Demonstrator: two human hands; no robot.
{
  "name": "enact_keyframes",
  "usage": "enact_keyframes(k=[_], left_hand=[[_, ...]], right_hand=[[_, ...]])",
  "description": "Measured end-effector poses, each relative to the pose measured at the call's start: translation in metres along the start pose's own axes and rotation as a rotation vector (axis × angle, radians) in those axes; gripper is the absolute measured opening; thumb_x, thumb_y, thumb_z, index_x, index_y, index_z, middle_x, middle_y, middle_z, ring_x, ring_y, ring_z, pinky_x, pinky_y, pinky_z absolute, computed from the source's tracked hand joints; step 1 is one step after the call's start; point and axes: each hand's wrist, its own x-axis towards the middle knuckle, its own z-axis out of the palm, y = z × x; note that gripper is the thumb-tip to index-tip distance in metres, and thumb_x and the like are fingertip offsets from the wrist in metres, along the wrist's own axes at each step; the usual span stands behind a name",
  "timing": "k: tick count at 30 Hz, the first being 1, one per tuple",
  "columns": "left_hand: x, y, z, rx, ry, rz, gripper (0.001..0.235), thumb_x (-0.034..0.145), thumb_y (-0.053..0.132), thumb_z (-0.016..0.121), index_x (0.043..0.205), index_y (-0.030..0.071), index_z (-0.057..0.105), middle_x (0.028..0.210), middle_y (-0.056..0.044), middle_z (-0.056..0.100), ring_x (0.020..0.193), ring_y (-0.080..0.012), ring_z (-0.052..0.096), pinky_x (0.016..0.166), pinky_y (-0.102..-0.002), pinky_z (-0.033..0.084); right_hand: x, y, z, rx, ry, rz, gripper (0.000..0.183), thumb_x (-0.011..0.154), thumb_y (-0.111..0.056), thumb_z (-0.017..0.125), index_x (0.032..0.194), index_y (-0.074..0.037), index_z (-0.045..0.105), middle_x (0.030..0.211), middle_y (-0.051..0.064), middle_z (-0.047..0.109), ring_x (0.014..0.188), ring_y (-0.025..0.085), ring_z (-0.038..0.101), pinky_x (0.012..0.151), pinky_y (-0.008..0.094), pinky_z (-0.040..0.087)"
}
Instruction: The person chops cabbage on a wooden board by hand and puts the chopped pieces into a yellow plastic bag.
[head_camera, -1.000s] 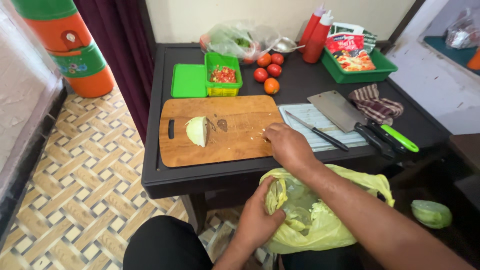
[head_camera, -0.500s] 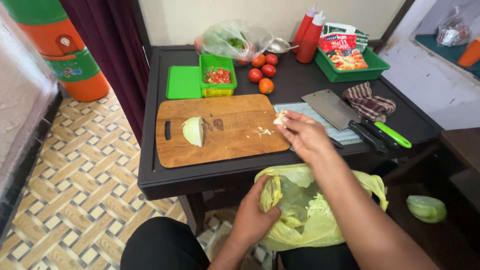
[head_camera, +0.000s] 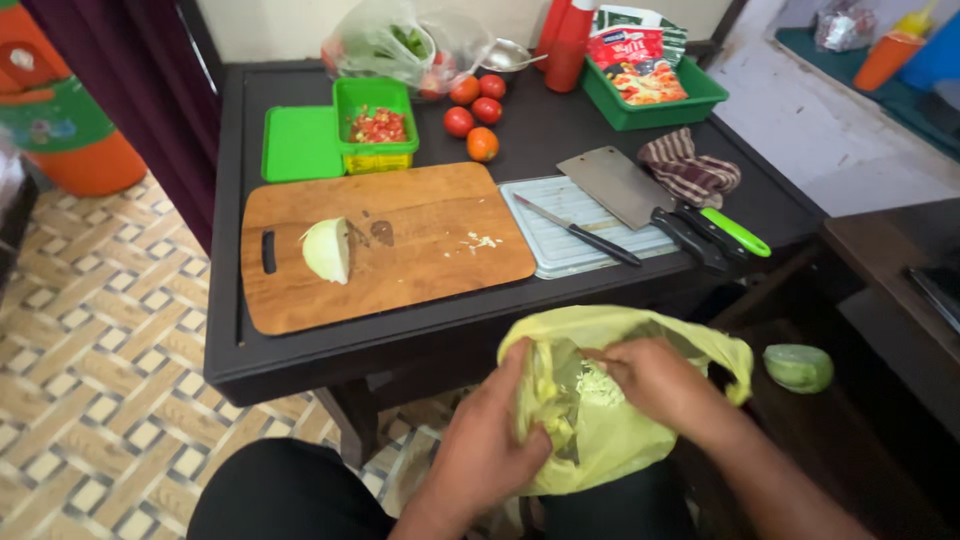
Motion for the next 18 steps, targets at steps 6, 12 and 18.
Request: enact_keyframes(k=[6,12,18], left_hand=[[-0.011,-0.01,0.009,0.168,-0.068,0.22,0.075,0.082,0.013,0.074,0.147,-0.006,0.041,0.13,-0.029,0.063,0.109,-0.0469,0.066,0.092,-0.047,0.054],[-0.012,-0.007,0.016,0.311,-0.107,0.158,0.079,0.079,0.014,0.074,0.149,0.001,0.04,0.134,-0.026,0.062,0.105,-0.0457,0.068,0.089,-0.048,0.054],[-0.004,-0.013,0.024,0.425,-0.255,-0.182,0.093,0.071,0.009,0.073,0.155,0.014,0.035,0.144,-0.022,0.056,0.112,-0.0423,0.064,0.094,-0.046,0.052]], right_hand=[[-0.007,0.018,-0.025,-0.224,0.078,0.133,0.032,0.092,-0.038,0.067,0.108,-0.011,0.077,0.1,0.018,0.077,0.094,0.037,0.072,0.086,0.045,0.057],[-0.037,0.014,-0.058,-0.278,-0.15,0.268,0.067,0.076,-0.057,0.08,0.121,-0.008,0.068,0.111,0.017,0.074,0.104,0.031,0.074,0.095,0.042,0.056],[-0.064,0.026,-0.054,-0.327,-0.353,0.11,0.098,0.066,-0.059,0.085,0.146,-0.014,0.05,0.126,0.015,0.068,0.121,0.031,0.065,0.101,0.04,0.052]])
